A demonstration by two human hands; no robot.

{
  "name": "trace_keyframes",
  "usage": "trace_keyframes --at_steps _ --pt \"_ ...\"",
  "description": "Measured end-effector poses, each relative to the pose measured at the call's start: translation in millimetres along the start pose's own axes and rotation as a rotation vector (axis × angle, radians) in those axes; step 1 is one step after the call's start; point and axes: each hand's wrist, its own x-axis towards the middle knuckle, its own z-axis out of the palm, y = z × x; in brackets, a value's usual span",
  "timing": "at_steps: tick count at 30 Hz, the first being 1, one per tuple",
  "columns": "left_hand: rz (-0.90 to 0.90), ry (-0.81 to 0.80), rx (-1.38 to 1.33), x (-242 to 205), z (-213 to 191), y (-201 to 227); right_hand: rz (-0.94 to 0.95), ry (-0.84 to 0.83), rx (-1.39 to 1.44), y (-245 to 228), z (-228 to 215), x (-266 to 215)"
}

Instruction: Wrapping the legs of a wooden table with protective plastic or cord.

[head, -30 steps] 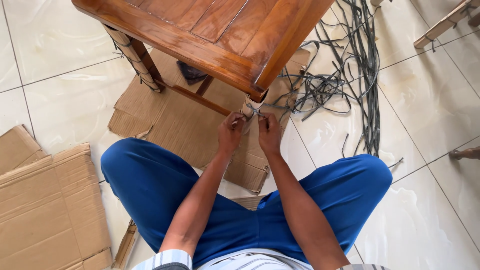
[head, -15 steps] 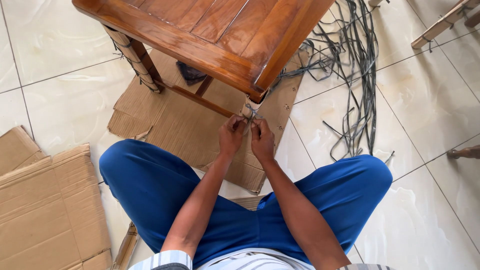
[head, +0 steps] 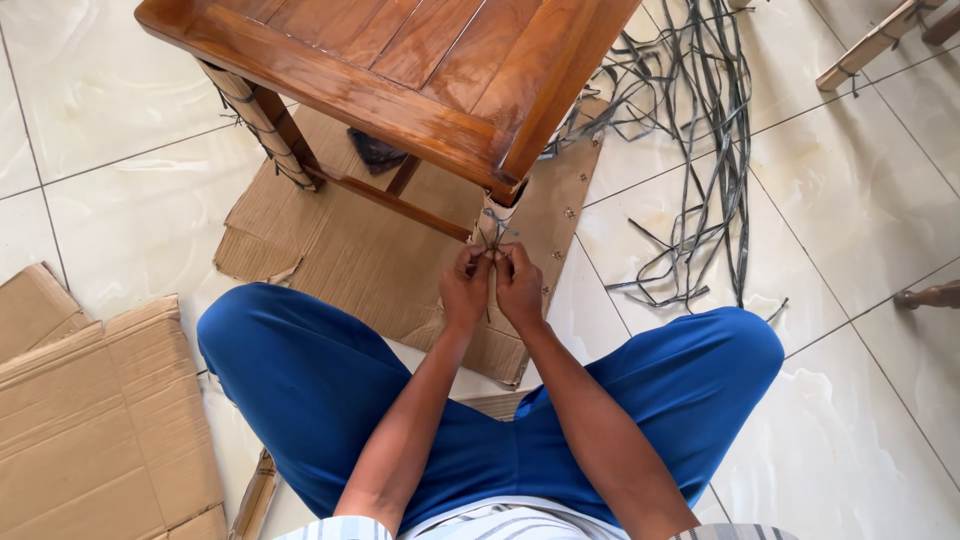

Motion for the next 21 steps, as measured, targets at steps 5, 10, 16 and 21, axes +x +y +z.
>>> trace_keyframes --at_steps 5,10,16,21 --pt "-0.032 -0.005 -0.001 2 2 -8 -0.019 0.015 -0.016 1 0 -2" --pt "-0.084 -0.022 -0.061 6 0 -17 -0.03 0.032 0.017 -10 -1 -4" --pt "-0.102 -0.044 -0.187 12 11 -27 -0.065 0.013 -0.104 -18 -2 -8" --pt "-0.114 -0.061 -0.228 10 7 -23 -0.066 -0.002 -0.077 -18 -2 -11"
